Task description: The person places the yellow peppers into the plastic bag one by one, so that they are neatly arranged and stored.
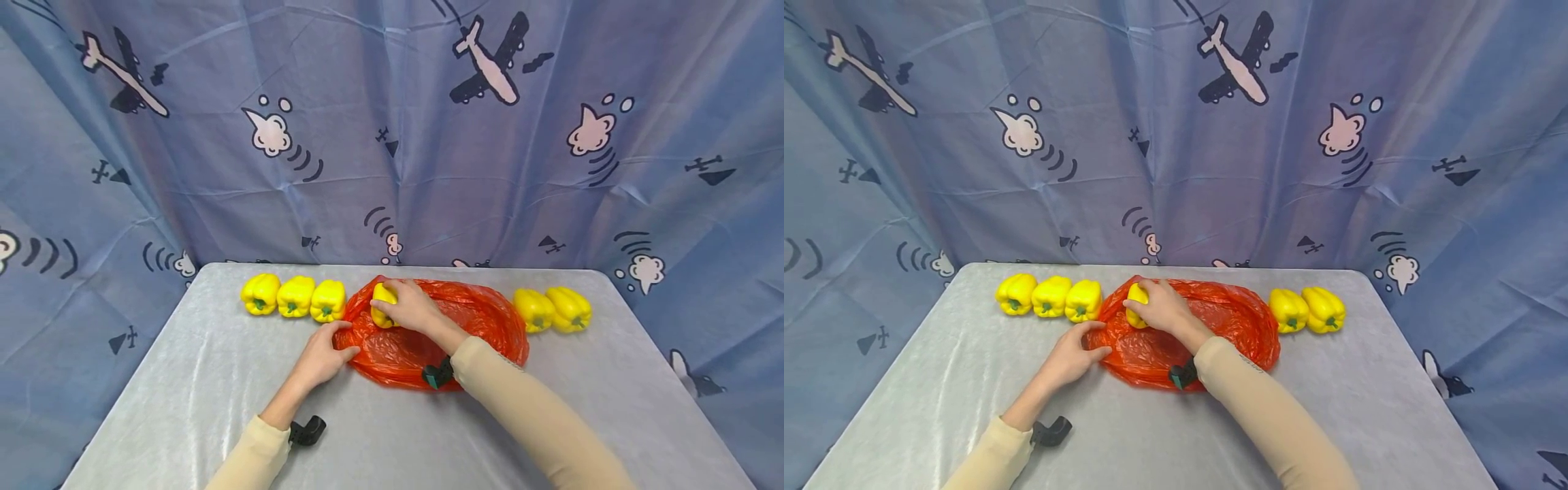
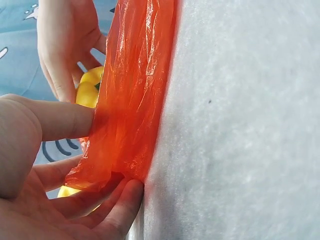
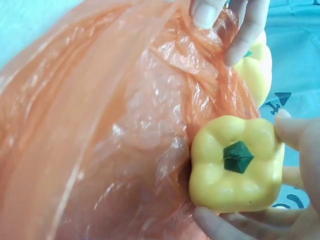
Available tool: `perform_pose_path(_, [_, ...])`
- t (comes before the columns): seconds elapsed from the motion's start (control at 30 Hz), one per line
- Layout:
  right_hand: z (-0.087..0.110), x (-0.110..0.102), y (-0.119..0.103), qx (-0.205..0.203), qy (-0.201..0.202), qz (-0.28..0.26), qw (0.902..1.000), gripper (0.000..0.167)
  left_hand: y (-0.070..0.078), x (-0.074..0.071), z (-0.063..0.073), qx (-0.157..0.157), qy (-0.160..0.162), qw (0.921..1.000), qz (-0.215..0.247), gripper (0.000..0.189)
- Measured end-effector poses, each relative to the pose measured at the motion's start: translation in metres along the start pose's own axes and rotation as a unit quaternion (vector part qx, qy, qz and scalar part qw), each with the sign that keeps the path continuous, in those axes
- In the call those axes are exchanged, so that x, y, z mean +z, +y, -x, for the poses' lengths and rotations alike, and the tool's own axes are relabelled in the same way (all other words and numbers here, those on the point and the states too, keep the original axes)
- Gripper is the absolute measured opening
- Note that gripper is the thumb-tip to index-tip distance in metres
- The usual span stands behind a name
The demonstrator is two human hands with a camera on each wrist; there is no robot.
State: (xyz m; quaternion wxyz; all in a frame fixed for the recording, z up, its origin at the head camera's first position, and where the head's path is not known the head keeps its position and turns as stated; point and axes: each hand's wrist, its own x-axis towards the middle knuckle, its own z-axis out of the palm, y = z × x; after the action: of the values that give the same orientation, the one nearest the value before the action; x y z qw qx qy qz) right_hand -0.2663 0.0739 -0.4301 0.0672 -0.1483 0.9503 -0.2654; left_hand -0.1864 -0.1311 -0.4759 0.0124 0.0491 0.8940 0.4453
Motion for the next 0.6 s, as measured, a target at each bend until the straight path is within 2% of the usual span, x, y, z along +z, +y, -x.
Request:
perform_pose_path(0.3, [0.003, -0.006, 0.005, 0.001, -0.026, -0.051, 0.9984, 0.066, 0.001, 0.002, 0.000, 0.001, -0.001, 1.0000, 0.000, 0.047])
perform_pose_path(0.6, [0.008, -0.020, 0.014, 0.001, -0.025, -0.067, 0.9974, 0.061, 0.001, 0.001, 0.000, -0.004, -0.003, 1.0000, 0.002, 0.047])
